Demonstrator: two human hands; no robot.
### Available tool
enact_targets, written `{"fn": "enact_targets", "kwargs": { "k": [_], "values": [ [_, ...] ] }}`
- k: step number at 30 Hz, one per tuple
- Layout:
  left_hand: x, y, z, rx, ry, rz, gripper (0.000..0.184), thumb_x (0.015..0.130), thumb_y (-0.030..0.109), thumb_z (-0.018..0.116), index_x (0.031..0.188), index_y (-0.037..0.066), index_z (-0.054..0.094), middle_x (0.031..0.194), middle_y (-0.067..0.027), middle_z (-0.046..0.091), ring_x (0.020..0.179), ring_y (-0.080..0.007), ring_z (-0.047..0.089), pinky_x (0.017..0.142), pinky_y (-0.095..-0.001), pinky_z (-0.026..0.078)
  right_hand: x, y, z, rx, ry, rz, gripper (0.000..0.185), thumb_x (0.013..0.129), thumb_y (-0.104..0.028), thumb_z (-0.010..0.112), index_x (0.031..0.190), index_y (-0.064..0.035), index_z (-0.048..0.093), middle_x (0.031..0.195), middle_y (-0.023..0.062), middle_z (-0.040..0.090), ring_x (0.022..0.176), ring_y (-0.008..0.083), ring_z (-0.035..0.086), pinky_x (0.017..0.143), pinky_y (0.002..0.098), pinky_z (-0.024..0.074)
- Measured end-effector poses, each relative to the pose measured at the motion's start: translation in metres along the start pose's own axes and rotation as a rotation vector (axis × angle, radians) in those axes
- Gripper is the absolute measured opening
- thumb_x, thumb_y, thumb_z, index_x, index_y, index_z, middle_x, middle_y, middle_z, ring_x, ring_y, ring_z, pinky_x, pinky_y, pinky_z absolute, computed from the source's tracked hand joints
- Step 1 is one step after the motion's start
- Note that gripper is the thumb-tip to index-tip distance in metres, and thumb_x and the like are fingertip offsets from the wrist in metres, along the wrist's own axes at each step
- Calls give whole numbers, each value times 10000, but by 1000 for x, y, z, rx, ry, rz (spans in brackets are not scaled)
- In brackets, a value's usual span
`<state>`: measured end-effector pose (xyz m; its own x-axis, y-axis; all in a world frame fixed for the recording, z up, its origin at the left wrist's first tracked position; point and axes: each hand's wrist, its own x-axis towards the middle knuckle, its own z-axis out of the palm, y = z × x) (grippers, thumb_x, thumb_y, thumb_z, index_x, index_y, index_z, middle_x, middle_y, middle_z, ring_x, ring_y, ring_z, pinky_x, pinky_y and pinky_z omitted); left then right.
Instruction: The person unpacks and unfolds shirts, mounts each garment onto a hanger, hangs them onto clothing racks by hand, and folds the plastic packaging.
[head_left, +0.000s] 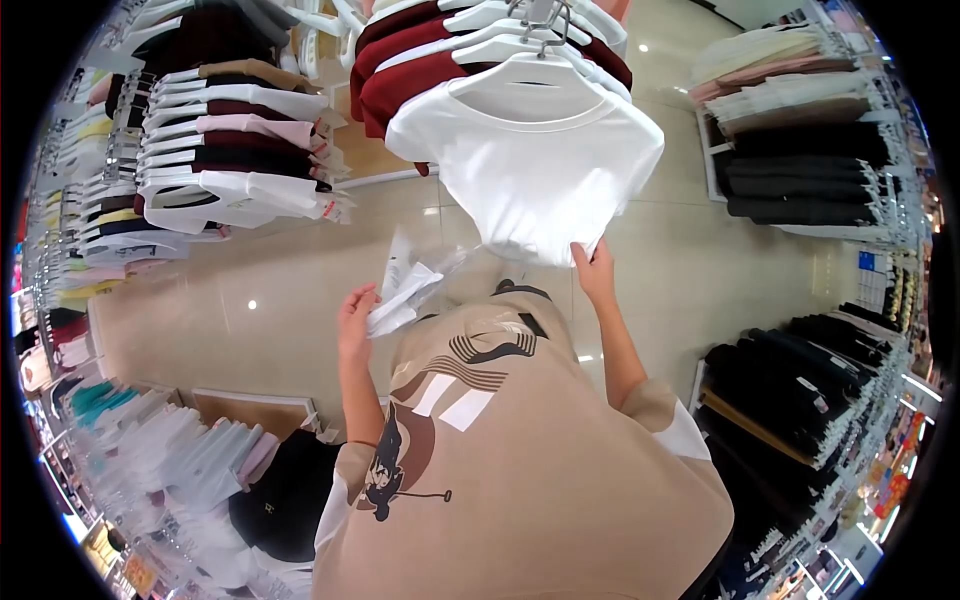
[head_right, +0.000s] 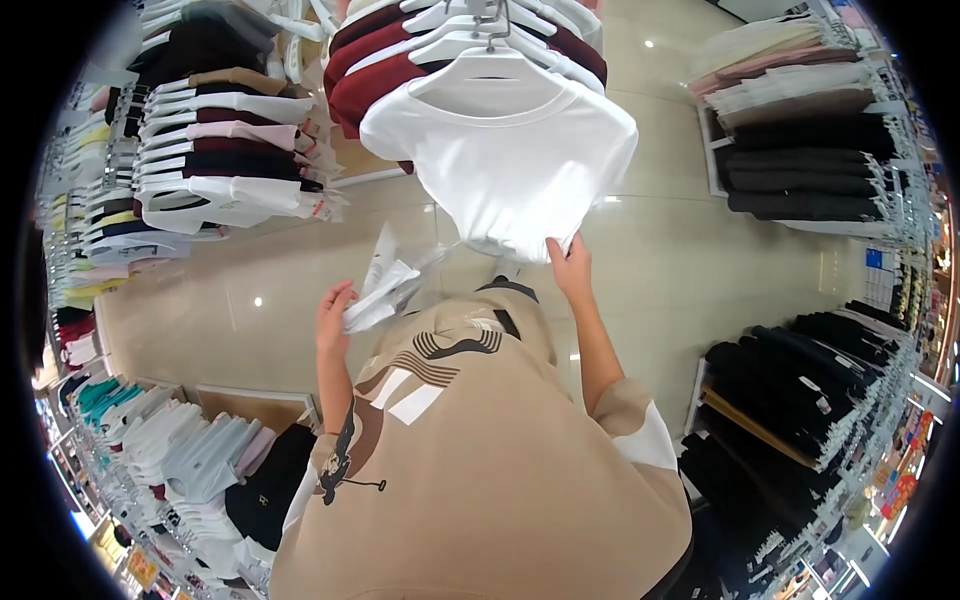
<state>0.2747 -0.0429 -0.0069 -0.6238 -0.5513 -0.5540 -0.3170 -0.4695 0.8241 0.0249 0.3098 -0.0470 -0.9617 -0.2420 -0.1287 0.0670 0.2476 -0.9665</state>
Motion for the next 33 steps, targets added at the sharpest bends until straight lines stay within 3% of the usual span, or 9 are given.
{"fn": "enact_targets", "kwargs": {
  "k": [5, 9, 12, 13, 16, 23, 26, 29, 33],
  "values": [
    [-1, -5, -35, 44, 5, 19, 239, 895, 159, 592, 1087, 19, 606, 848, -9, 586, 789, -76, 506, 722, -215, 395, -9, -54, 0, -33, -174, 113, 297, 891, -159, 605, 1101, 48, 568, 1042, 99, 637, 894, 153, 595, 799, 274, 465],
    [1, -14, -95, 40, 162, 95, 245, 882, 139, 609, 1096, 20, 606, 844, -2, 584, 781, -76, 500, 714, -212, 393, 6, -66, 4, 578, 93, 214, 411, 934, -188, 544, 1271, 28, 451, 1228, 131, 551, 1057, 232, 577, 912, 371, 470],
    [-8, -8, -118, 22, 228, 159, 254, 869, 112, 620, 1103, 14, 603, 835, 6, 579, 782, -74, 502, 711, -209, 394, 3, -115, 8, 956, 20, 277, 498, 965, -259, 480, 1359, 7, 330, 1334, 141, 463, 1188, 277, 498, 992, 419, 422],
    [-15, 7, -114, 13, 207, 169, 255, 866, 102, 621, 1103, 11, 602, 833, 9, 578, 782, -73, 504, 709, -210, 396, 0, -120, 15, 900, -30, 277, 537, 979, -349, 427, 1400, -37, 311, 1403, 119, 410, 1287, 284, 399, 1061, 438, 333],
    [-19, 9, -90, 40, 70, 148, 256, 861, 87, 618, 1101, 2, 600, 822, 11, 573, 773, -73, 508, 706, -215, 404, -12, -149, 39, 857, -79, 364, 514, 975, -303, 451, 1391, -31, 317, 1392, 116, 416, 1277, 274, 409, 1052, 429, 348],
    [-19, -23, -100, -48, 191, 149, 238, 858, 94, 621, 1078, 5, 606, 756, 18, 557, 739, -63, 498, 687, -213, 395, 4, -91, 36, 504, -63, 142, 476, 889, 18, 484, 1347, 17, 353, 1314, 107, 484, 1186, 262, 495, 1003, 366, 396],
    [-33, -38, -116, -38, 216, 115, 225, 859, 102, 623, 1064, 10, 613, 749, 19, 550, 728, -61, 490, 673, -212, 386, 10, -75, 29, 153, -43, 175, 441, 887, -30, 514, 1312, 25, 410, 1241, 137, 548, 1134, 260, 535, 959, 335, 406],
    [-46, -46, -120, -62, 224, 81, 214, 864, 109, 619, 1053, 10, 619, 753, 17, 546, 717, -63, 482, 667, -212, 381, 38, -6, 0, -623, -4, -84, 367, 867, -84, 566, 1212, 12, 485, 957, 60, 604, 822, 176, 551, 710, 331, 437],
    [-48, -57, -126, -89, 258, 129, 209, 874, 123, 612, 1047, 6, 622, 760, 16, 538, 722, -66, 476, 669, -208, 375, 40, 39, -12, -466, 191, 70, 372, 853, -157, 571, 1172, 20, 500, 1008, 144, 625, 906, 261, 607, 810, 339, 456]
  ]
}}
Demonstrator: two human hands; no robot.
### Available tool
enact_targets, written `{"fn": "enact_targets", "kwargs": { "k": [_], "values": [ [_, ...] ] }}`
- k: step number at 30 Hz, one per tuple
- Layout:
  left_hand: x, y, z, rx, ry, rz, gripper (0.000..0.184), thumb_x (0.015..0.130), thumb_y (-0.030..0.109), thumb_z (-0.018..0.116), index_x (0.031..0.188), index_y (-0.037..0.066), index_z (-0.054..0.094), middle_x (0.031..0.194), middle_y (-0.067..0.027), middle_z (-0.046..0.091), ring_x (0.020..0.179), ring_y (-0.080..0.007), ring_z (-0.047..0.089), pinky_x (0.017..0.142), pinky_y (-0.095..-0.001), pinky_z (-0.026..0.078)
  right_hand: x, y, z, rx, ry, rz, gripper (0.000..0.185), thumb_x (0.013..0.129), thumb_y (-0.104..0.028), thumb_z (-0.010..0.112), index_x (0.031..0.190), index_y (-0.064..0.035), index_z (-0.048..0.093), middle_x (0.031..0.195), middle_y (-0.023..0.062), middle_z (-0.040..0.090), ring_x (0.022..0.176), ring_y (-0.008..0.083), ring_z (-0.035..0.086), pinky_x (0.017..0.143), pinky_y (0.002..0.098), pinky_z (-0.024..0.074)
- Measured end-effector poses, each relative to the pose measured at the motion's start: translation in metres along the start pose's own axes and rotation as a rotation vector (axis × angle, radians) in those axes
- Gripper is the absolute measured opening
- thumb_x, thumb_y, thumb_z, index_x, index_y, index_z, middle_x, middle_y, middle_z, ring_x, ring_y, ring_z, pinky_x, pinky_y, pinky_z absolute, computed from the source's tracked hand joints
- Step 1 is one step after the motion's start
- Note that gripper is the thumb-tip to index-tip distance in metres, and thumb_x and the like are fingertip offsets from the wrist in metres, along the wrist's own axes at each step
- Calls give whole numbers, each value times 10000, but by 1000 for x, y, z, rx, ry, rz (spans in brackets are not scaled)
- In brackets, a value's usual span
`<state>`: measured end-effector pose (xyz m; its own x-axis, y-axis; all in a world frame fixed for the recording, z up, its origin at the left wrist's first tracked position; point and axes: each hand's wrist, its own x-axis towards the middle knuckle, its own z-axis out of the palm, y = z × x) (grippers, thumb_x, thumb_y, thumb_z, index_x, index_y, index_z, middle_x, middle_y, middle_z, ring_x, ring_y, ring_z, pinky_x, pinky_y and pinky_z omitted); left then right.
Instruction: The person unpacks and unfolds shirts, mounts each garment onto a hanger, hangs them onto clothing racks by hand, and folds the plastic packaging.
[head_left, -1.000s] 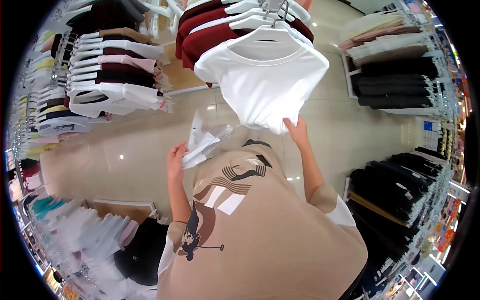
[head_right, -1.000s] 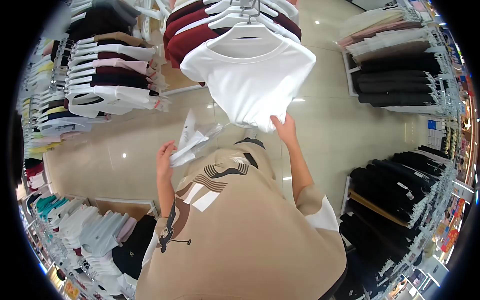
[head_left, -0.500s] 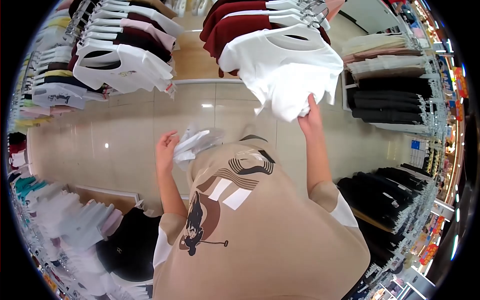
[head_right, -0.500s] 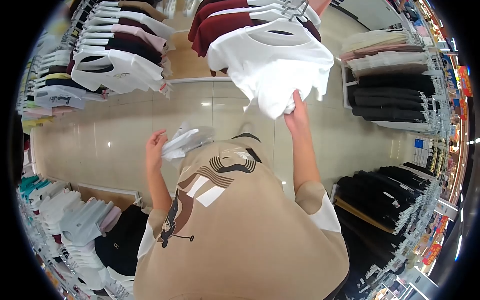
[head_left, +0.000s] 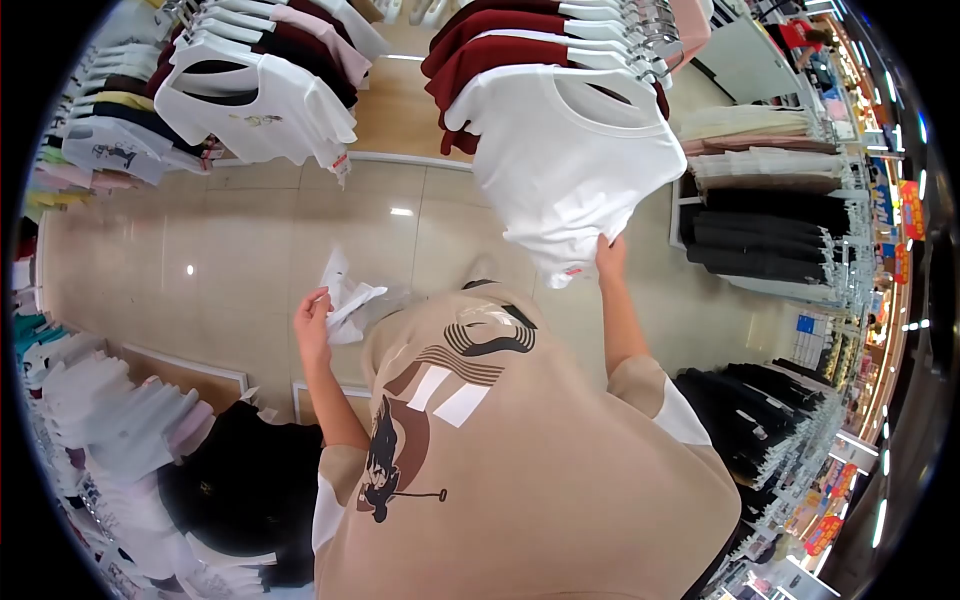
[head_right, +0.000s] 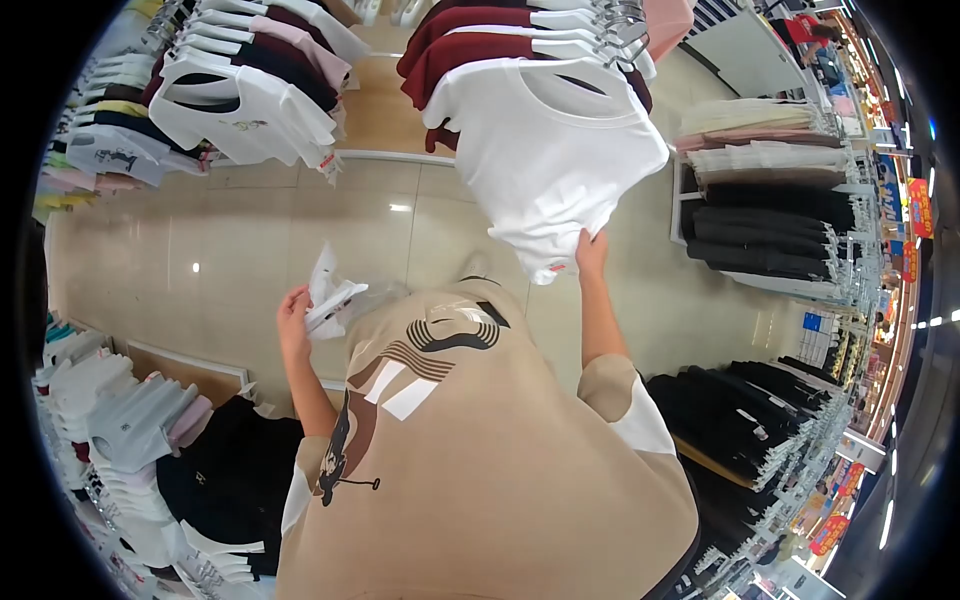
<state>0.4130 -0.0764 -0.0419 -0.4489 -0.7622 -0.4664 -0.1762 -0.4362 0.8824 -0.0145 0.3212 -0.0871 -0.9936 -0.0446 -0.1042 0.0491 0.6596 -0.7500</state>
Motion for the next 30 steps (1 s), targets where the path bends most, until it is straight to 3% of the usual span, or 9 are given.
{"fn": "enact_targets", "kwargs": {
  "k": [2, 5, 8, 11, 15, 20, 23, 29, 30],
  "values": [
    [-1, -1, -2, -51, 22, 0, 218, 878, 134, 606, 1047, -2, 623, 771, 14, 524, 738, -70, 470, 684, -209, 371, -3, 29, 3, -24, -16, 67, 354, 839, -161, 581, 1137, 17, 512, 978, 126, 624, 851, 272, 611, 787, 356, 469],
    [-2, 3, 3, -86, 30, 11, 212, 876, 126, 607, 1042, -6, 621, 784, 12, 530, 743, -73, 476, 681, -211, 373, -13, 83, 13, -252, -118, 224, 359, 854, -169, 578, 1174, -28, 495, 901, 62, 602, 842, 149, 579, 747, 276, 457],
    [-10, 21, 11, -149, 34, -38, 208, 869, 113, 612, 1038, -8, 616, 791, 8, 536, 746, -73, 481, 680, -210, 377, -61, 15, 13, 183, -472, 534, 324, 860, -179, 590, 1150, -56, 518, 927, 57, 613, 852, 135, 587, 758, 273, 469],
    [-16, 42, 20, -223, 37, -47, 191, 866, 98, 608, 1026, -5, 612, 782, 10, 529, 736, -69, 478, 663, -206, 378, -95, -34, 40, 290, -697, 454, 271, 873, -161, 588, 1122, -64, 540, 953, 61, 627, 857, 131, 592, 757, 273, 471],
    [-22, 60, 27, -336, -26, -18, 127, 878, 63, 583, 984, 1, 614, 757, 15, 527, 685, -64, 477, 614, -211, 388, -151, -123, 88, 287, -952, -172, 196, 896, -118, 521, 1047, -25, 604, 955, 81, 659, 862, 168, 621, 769, 295, 485],
    [-44, 95, 31, -478, -84, 23, 116, 875, 58, 560, 982, 19, 581, 776, 24, 493, 676, -48, 437, 619, -197, 367, -217, -255, 117, 161, -1152, -959, 262, 880, -103, 479, 1096, -15, 598, 998, 146, 644, 884, 324, 608, 817, 378, 477],
    [-50, 113, 22, -514, -125, 130, 110, 870, 48, 554, 976, 19, 566, 810, 22, 497, 703, -55, 450, 648, -197, 373, -238, -259, 159, 25, -1386, -889, 273, 878, -118, 475, 1099, -15, 598, 1022, 172, 629, 929, 376, 577, 839, 406, 462],
    [-54, 129, 11, -314, -230, 226, 82, 865, 34, 550, 945, 26, 565, 871, 16, 530, 819, -51, 475, 731, -193, 374, -269, -245, 239, 293, -1222, -821, 246, 873, -150, 499, 1036, -3, 610, 990, 200, 626, 902, 325, 604, 806, 376, 466],
    [-55, 135, 9, -281, -269, 162, 74, 868, 33, 550, 940, 29, 567, 876, 17, 533, 828, -45, 477, 731, -192, 376, -259, -255, 249, -139, -1380, -995, 241, 848, -157, 544, 1036, -23, 611, 1015, 181, 633, 932, 311, 598, 827, 380, 462]
  ]
}}
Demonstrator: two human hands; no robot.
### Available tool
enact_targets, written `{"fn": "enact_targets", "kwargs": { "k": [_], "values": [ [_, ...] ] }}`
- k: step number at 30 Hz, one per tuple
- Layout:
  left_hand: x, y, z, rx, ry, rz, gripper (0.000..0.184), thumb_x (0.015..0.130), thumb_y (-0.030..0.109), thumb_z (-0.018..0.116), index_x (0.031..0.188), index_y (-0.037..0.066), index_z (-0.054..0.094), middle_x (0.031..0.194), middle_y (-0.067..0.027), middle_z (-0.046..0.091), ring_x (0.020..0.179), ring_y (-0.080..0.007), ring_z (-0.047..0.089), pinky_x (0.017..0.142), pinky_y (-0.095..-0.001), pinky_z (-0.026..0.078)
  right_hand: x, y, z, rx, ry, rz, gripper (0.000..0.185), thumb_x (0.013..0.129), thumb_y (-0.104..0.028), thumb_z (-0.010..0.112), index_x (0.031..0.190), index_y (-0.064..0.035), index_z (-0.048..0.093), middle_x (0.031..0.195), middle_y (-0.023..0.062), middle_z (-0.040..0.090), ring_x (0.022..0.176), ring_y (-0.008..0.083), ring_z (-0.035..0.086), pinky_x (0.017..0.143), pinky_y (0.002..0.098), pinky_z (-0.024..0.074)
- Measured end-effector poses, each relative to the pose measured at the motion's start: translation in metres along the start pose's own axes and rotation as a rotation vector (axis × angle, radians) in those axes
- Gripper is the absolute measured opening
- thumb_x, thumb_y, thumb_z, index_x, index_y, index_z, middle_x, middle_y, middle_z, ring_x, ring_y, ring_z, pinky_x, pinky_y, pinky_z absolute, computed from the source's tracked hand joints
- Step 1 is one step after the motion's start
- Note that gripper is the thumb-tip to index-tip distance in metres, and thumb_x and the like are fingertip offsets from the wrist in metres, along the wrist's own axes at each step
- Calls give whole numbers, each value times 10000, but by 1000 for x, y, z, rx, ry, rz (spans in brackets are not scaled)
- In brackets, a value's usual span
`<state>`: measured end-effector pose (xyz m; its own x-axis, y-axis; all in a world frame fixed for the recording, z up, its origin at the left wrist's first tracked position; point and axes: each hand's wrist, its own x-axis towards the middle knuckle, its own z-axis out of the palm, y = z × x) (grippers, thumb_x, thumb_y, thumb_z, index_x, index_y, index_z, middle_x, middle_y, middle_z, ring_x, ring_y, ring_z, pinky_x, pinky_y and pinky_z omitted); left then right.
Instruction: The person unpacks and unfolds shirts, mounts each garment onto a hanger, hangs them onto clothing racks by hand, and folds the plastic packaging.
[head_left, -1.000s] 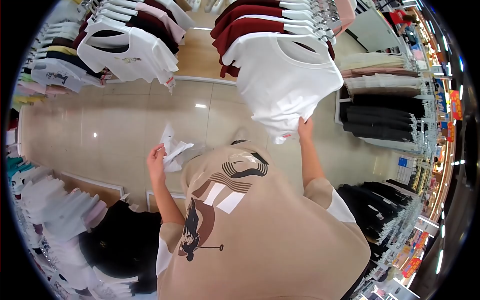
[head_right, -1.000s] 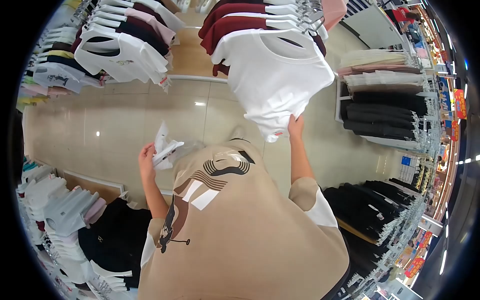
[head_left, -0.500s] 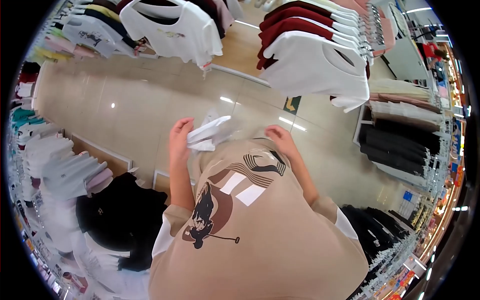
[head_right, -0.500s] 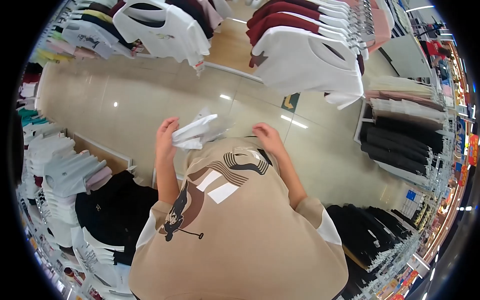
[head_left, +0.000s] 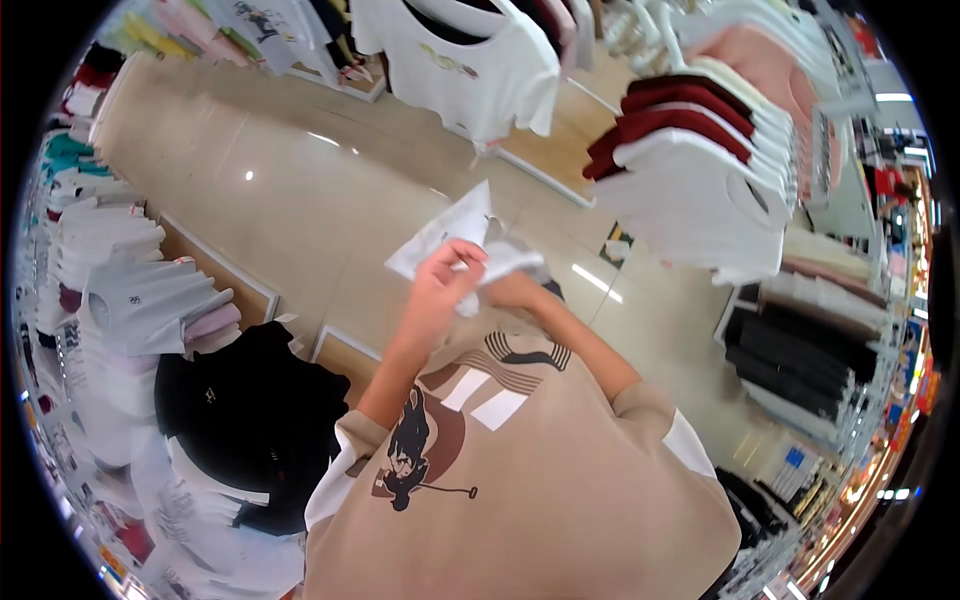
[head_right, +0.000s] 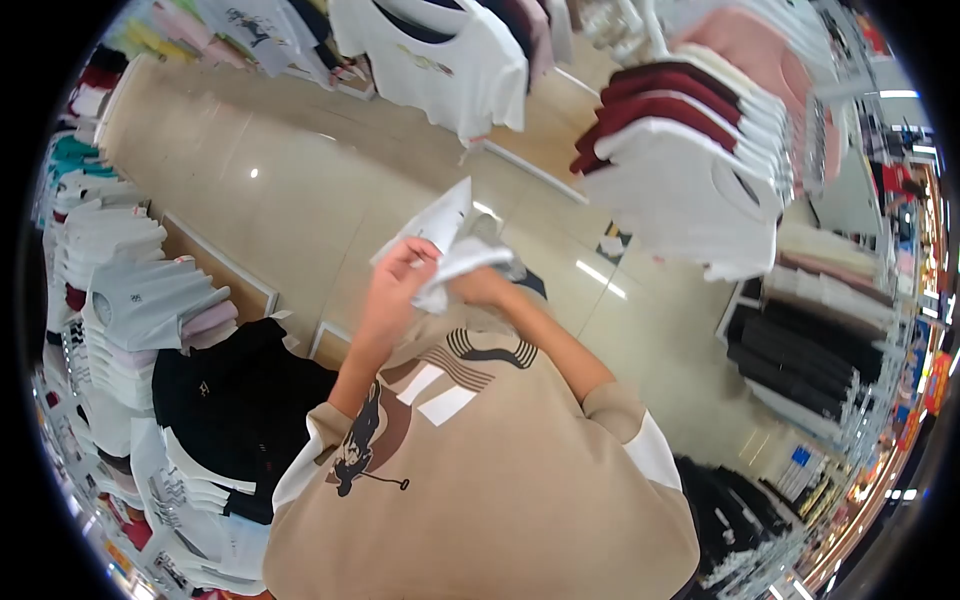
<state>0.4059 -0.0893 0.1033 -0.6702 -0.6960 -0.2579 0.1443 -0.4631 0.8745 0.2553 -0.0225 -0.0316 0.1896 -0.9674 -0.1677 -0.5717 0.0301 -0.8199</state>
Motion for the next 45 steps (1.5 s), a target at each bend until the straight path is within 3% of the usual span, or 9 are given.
{"fn": "enact_targets", "kwargs": {
  "k": [8, 19, 23, 26, 31, 32, 35, 41, 45],
  "values": [
    [40, 11, -49, 61, -164, -67, 66, 882, 34, 576, 946, 18, 587, 806, 47, 516, 664, 10, 450, 557, -149, 366, 103, 15, 16, 129, -134, 53, 251, 836, -187, 579, 1048, -57, 612, 1057, 154, 636, 991, 289, 585, 847, 390, 458],
    [114, 144, -189, 252, 114, -155, 121, 848, 34, 601, 969, 22, 587, 702, 61, 430, 576, 5, 377, 509, -163, 315, 343, 2, 31, 158, -309, -14, 273, 833, -202, 587, 1067, -64, 608, 1070, 150, 634, 1007, 290, 582, 862, 393, 454],
    [134, 166, -235, 416, 212, -31, 248, 800, 50, 642, 1044, 76, 602, 770, 41, 459, 551, -11, 347, 509, -180, 303, 401, -3, 48, 153, -360, -31, 281, 832, -208, 590, 1074, -67, 607, 1075, 149, 634, 1013, 290, 580, 868, 394, 452],
    [139, 180, -277, 703, 390, 92, 302, 764, 44, 649, 1058, 99, 610, 802, 2, 494, 566, -65, 383, 528, -216, 340, 442, -2, 66, 163, -371, -55, 288, 831, -212, 592, 1079, -69, 605, 1078, 148, 634, 1018, 291, 579, 872, 395, 451],
    [162, 178, -363, 786, 680, 145, 232, 762, 67, 620, 993, 81, 611, 829, -96, 548, 695, -255, 531, 639, -338, 453, 510, 15, 101, 149, -298, -134, 298, 829, -219, 595, 1088, -72, 604, 1084, 146, 633, 1025, 291, 578, 879, 396, 449],
    [170, 172, -385, 776, 739, 165, 225, 765, 63, 617, 990, 77, 609, 826, -98, 548, 694, -259, 535, 642, -342, 454, 536, -66, 48, 162, -540, 3, 369, 838, -258, 573, 1165, -87, 582, 1105, 166, 625, 1061, 322, 565, 942, 391, 415],
    [196, 171, -455, 804, 880, 237, 172, 775, 38, 609, 946, 48, 613, 783, -107, 545, 690, -267, 542, 641, -347, 457, 568, -100, 29, -27, -485, -44, 400, 855, -273, 536, 1208, -89, 572, 1156, 188, 604, 1087, 305, 566, 942, 356, 419],
    [229, 225, -624, 772, 931, 338, 112, 784, 48, 622, 893, 22, 632, 746, -114, 568, 686, -237, 554, 646, -320, 462, 671, -206, 9, 491, -341, 123, 437, 814, -203, 552, 1212, -25, 558, 1189, 104, 597, 1078, 177, 548, 919, 304, 427],
    [227, 239, -704, 503, 956, 308, 106, 816, 62, 631, 904, 3, 637, 760, -66, 588, 698, -139, 541, 672, -278, 466, 738, -242, 0, 946, -334, 292, 537, 738, -133, 557, 1243, 40, 506, 1241, 151, 559, 1141, 222, 535, 975, 349, 433]
  ]
}}
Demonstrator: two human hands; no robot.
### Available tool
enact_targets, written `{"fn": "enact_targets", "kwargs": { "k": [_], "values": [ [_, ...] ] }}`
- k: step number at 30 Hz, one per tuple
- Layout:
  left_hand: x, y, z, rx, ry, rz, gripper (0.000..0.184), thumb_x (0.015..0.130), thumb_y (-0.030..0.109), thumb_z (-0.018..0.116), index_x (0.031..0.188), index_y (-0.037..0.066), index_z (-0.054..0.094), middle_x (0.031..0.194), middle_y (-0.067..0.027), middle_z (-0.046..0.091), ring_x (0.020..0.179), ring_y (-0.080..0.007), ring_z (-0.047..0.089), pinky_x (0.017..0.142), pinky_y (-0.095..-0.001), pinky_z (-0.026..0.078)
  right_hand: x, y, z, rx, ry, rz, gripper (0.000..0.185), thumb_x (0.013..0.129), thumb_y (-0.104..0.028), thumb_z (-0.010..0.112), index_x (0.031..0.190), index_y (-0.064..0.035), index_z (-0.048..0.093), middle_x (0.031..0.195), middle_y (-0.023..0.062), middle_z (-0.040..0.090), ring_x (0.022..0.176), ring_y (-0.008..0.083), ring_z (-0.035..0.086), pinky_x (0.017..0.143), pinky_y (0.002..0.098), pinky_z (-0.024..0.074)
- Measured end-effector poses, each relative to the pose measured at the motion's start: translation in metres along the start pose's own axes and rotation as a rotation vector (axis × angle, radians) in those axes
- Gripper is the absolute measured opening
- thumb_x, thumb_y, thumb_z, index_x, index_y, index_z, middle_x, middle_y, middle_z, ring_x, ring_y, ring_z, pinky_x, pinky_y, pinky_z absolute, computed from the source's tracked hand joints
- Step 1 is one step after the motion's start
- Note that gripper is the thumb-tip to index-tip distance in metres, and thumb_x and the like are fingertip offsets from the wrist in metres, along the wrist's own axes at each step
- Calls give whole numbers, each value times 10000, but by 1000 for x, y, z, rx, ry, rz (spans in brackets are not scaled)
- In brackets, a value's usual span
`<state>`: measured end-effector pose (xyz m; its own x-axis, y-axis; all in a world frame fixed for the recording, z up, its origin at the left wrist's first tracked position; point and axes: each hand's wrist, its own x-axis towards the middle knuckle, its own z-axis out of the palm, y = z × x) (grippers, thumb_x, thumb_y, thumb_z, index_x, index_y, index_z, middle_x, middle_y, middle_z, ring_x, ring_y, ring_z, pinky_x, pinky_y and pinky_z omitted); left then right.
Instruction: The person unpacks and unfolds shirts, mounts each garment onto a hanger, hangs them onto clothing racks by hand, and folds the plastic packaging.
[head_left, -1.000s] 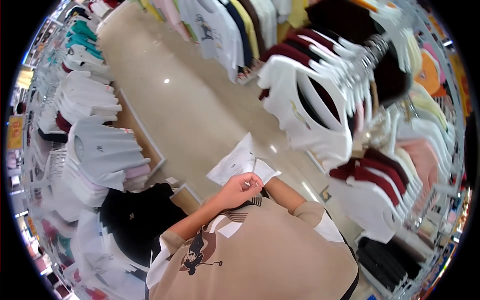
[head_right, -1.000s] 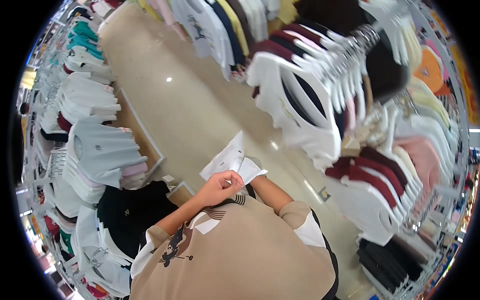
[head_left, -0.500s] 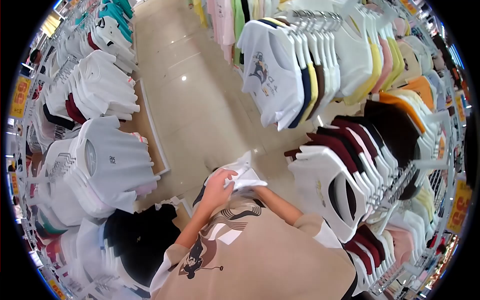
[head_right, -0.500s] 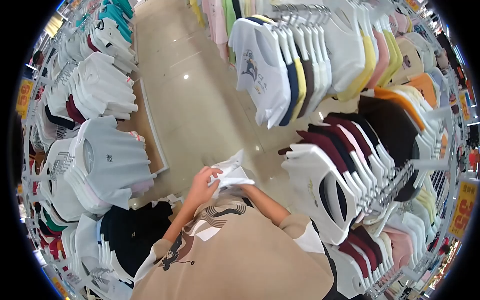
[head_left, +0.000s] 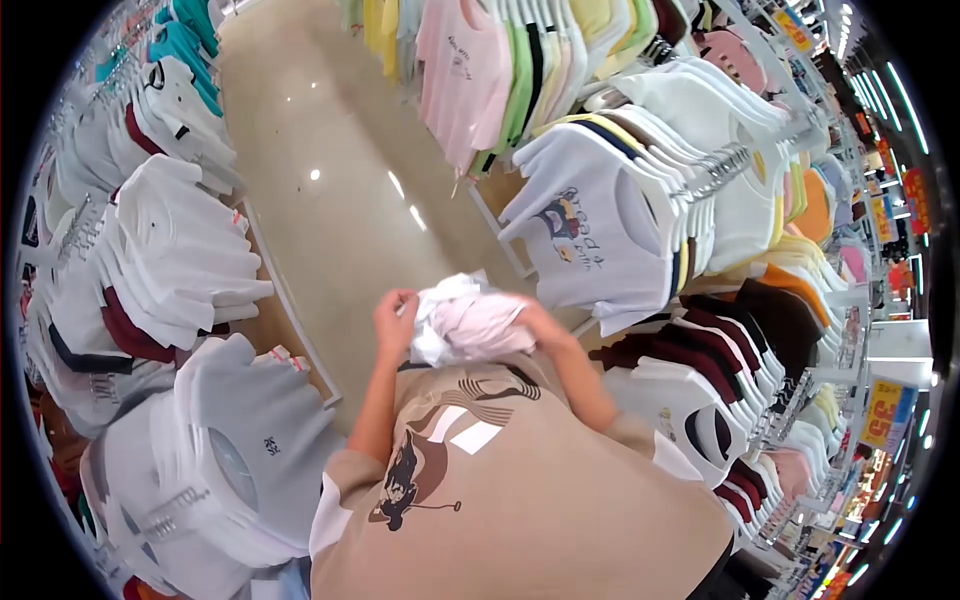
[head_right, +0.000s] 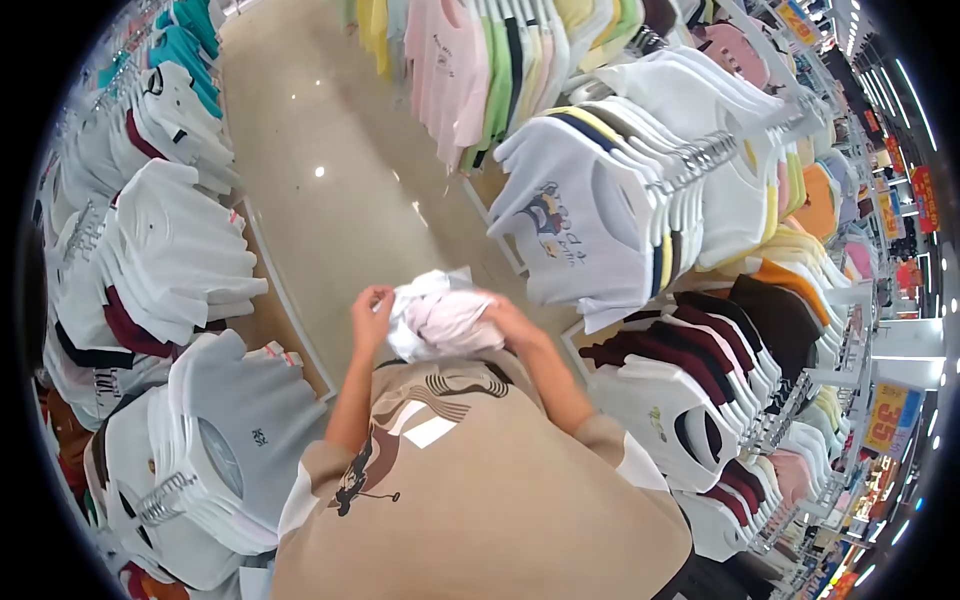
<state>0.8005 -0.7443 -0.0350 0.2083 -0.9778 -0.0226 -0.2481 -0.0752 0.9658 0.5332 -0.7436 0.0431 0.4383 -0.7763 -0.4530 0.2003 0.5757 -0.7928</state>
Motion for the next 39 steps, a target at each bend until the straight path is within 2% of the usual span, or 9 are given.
{"fn": "enact_targets", "kwargs": {
  "k": [4, 7, 10, 21, 28, 29, 31, 34, 39],
  "values": [
    [53, 7, -39, -208, 65, -41, 77, 840, 57, 629, 878, -10, 627, 773, -3, 563, 734, -82, 512, 689, -238, 458, 32, -39, 8, 584, -71, -65, 555, 736, -117, 503, 1263, 53, 471, 1284, 190, 523, 1190, 325, 508, 1042, 415, 383],
    [88, 22, -62, -242, 122, -48, 72, 845, 56, 630, 880, -7, 625, 792, -1, 552, 755, -76, 507, 700, -233, 460, 77, -80, 71, -668, 812, -735, 518, 849, -277, 475, 1293, -10, 458, 1301, 158, 507, 1193, 303, 494, 1037, 416, 380],
    [117, 18, -79, -237, 146, -43, 81, 825, 37, 630, 899, 3, 630, 838, -20, 561, 787, -83, 522, 694, -236, 462, 118, -113, 87, -569, 691, -864, 520, 860, -293, 470, 1300, -18, 452, 1308, 151, 502, 1197, 298, 491, 1038, 416, 378],
    [276, 25, -165, 353, -53, -36, 276, 750, 104, 671, 1022, 70, 640, 1091, -44, 629, 981, -214, 593, 775, -330, 467, 350, -215, 93, 636, -213, -361, 525, 900, -351, 450, 1326, -44, 431, 1333, 127, 481, 1208, 281, 478, 1044, 413, 370],
    [408, 95, -152, 75, 14, -95, 560, 716, 158, 719, 1235, 53, 538, 1217, -78, 582, 1104, -208, 543, 889, -355, 451, 493, -307, 133, 1132, -738, -3, 530, 925, -388, 438, 1342, -61, 417, 1350, 111, 468, 1215, 270, 471, 1047, 412, 365],
    [427, 90, -154, 38, -116, -176, 575, 720, 153, 710, 1250, 38, 520, 1239, -90, 565, 1128, -208, 526, 913, -353, 437, 505, -314, 138, 1178, -780, 43, 531, 929, -394, 436, 1344, -63, 415, 1352, 109, 466, 1216, 269, 469, 1047, 411, 364],
    [463, 76, -158, -53, -370, -315, 606, 728, 143, 692, 1280, 9, 484, 1282, -114, 529, 1177, -209, 492, 960, -348, 409, 526, -323, 147, 1194, -792, 97, 533, 936, -404, 433, 1349, -68, 411, 1357, 105, 463, 1219, 266, 467, 1048, 411, 363],
    [492, 80, -156, -199, -263, -177, 668, 759, 106, 669, 1344, -43, 385, 1356, -120, 447, 1233, -206, 427, 1014, -345, 348, 556, -338, 150, 994, -625, 34, 550, 940, -426, 434, 1358, -71, 402, 1367, 97, 455, 1218, 261, 467, 1051, 410, 359],
    [538, 67, -178, -607, -177, -388, 531, 882, 90, 521, 1376, -20, 361, 1359, -93, 456, 1222, -205, 453, 1030, -332, 357, 626, -355, 140, 252, -164, 23, 524, 948, -395, 428, 1350, -59, 428, 1341, 73, 492, 1193, 232, 492, 1030, 383, 368]
  ]
}}
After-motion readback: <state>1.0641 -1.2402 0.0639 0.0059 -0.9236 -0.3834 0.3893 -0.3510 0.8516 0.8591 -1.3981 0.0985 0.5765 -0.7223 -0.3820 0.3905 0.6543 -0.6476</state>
